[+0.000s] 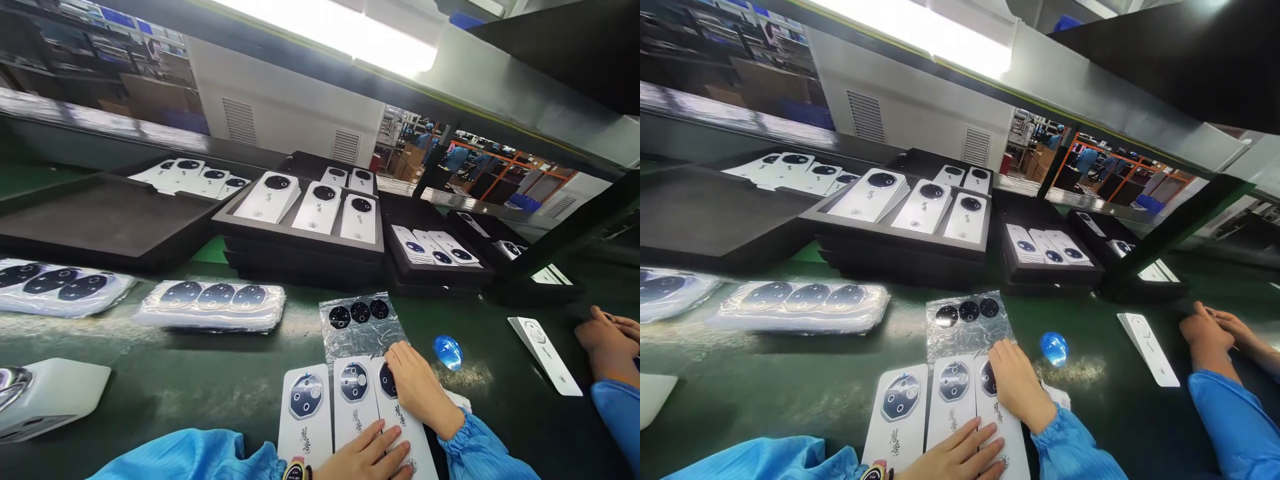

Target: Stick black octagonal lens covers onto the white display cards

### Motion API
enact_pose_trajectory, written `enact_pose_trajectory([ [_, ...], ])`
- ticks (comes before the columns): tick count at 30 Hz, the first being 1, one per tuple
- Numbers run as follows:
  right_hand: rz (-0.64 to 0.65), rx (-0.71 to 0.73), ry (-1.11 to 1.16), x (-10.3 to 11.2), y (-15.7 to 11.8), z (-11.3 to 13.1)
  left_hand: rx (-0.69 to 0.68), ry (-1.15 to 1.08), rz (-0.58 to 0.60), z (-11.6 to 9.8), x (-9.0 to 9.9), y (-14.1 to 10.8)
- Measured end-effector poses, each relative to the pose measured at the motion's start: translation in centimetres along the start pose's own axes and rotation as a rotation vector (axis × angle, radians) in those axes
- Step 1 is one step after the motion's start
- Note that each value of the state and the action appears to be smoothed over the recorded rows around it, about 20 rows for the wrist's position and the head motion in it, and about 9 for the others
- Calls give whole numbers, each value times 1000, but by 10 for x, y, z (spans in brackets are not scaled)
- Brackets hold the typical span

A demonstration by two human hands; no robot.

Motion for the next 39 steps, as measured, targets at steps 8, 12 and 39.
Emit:
enact_pose_trajectory([
  [8,20,56,20,1,-12,2,-13,-46,52,3,4,0],
  [12,41,99,42,5,-33,7,8,-28,-4,2,4,2],
  [39,-167,-745,239,40,-41,-77,-50,-92,105,7,22,8],
])
Point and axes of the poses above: each hand's wrist, its own y-axis towards the middle knuckle, its own x-axis out of the back of the hand, z = x × y, the point moved 2 cm from there along y, towards the middle knuckle, and after that the axes turned 6 degrees about z, right-handed, at the moved point
